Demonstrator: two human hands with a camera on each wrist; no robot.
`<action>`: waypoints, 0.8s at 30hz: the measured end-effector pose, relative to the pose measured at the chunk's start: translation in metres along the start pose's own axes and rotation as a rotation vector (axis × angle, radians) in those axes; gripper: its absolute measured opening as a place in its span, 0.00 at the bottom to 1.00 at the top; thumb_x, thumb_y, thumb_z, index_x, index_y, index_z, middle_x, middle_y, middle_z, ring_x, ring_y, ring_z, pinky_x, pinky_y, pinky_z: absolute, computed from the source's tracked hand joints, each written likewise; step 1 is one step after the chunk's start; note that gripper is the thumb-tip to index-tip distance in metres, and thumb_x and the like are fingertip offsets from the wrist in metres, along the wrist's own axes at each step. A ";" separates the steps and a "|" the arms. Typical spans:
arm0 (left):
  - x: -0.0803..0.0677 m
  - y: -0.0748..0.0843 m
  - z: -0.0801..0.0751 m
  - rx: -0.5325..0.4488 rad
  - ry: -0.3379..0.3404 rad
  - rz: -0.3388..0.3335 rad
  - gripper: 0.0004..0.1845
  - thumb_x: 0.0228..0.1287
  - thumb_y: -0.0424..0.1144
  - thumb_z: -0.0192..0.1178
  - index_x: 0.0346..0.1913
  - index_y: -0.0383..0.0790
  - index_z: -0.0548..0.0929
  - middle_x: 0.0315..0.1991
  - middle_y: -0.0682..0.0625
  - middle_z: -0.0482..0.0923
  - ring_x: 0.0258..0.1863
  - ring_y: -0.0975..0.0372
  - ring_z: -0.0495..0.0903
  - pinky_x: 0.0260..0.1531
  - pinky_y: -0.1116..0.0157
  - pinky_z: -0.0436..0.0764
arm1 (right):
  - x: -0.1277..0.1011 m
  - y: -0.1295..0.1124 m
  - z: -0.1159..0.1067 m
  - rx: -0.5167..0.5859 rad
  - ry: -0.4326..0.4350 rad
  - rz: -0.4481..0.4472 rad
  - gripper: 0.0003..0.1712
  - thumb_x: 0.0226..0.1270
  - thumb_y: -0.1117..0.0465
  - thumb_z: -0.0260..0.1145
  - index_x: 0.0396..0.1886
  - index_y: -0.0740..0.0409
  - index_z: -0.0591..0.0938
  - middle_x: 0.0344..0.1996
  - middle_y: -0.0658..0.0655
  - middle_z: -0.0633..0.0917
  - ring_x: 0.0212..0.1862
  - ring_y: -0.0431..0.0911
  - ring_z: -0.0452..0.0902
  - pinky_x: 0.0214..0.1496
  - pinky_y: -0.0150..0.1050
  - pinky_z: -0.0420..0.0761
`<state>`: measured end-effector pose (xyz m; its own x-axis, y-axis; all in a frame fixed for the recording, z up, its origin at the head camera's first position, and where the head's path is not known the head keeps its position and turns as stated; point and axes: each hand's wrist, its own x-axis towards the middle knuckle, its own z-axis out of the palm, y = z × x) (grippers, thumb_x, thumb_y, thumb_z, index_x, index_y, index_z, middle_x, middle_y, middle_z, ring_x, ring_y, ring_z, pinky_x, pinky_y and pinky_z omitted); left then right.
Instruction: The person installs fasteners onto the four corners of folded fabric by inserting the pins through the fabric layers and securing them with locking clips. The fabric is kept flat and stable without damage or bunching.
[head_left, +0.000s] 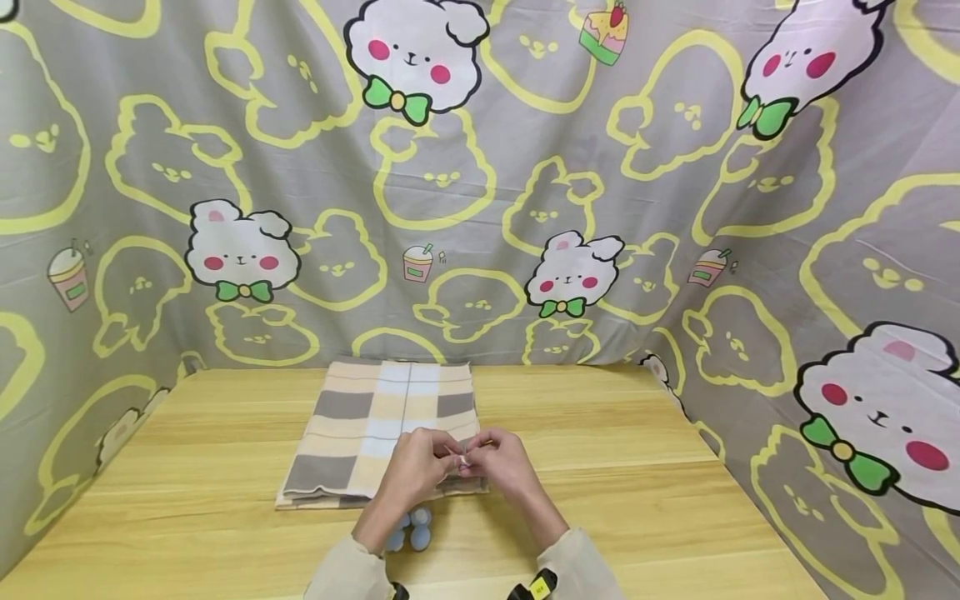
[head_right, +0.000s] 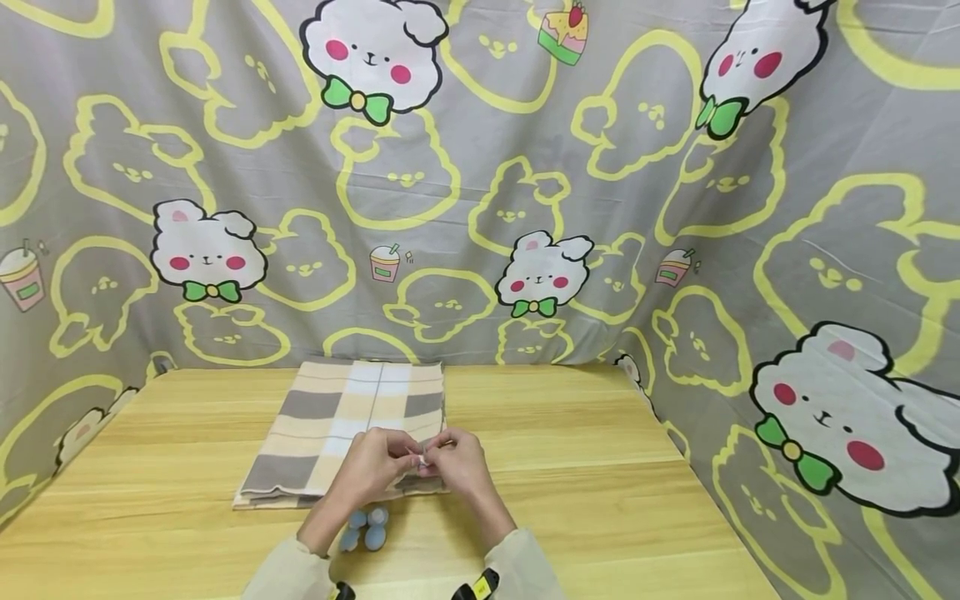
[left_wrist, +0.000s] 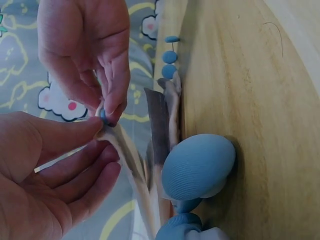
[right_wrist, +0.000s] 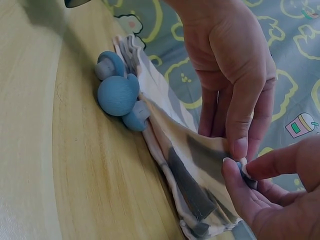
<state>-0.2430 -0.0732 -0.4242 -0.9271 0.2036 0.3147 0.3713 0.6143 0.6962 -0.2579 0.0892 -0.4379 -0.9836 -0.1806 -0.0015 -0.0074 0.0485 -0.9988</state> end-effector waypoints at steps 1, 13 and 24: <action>0.000 0.000 0.000 -0.003 -0.005 0.000 0.01 0.59 0.30 0.72 0.31 0.38 0.90 0.26 0.48 0.88 0.21 0.69 0.81 0.21 0.70 0.77 | 0.000 0.000 0.000 -0.001 -0.001 0.001 0.11 0.61 0.74 0.60 0.42 0.78 0.77 0.36 0.63 0.84 0.29 0.44 0.86 0.40 0.40 0.88; 0.000 0.000 0.003 0.043 0.029 0.006 0.06 0.57 0.25 0.70 0.30 0.41 0.90 0.27 0.52 0.89 0.26 0.66 0.83 0.26 0.69 0.79 | 0.000 0.000 -0.001 -0.019 -0.020 0.025 0.11 0.68 0.69 0.60 0.45 0.75 0.78 0.41 0.65 0.84 0.32 0.45 0.86 0.41 0.40 0.87; 0.000 -0.001 0.004 0.050 0.056 0.025 0.06 0.56 0.25 0.70 0.29 0.40 0.91 0.27 0.51 0.89 0.29 0.62 0.87 0.28 0.65 0.82 | -0.001 0.002 -0.003 -0.103 -0.091 0.058 0.11 0.70 0.66 0.60 0.46 0.69 0.78 0.36 0.64 0.86 0.31 0.45 0.85 0.38 0.41 0.87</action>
<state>-0.2432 -0.0708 -0.4275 -0.9127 0.1774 0.3681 0.3899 0.6473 0.6550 -0.2578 0.0920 -0.4397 -0.9624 -0.2631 -0.0682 0.0258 0.1612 -0.9866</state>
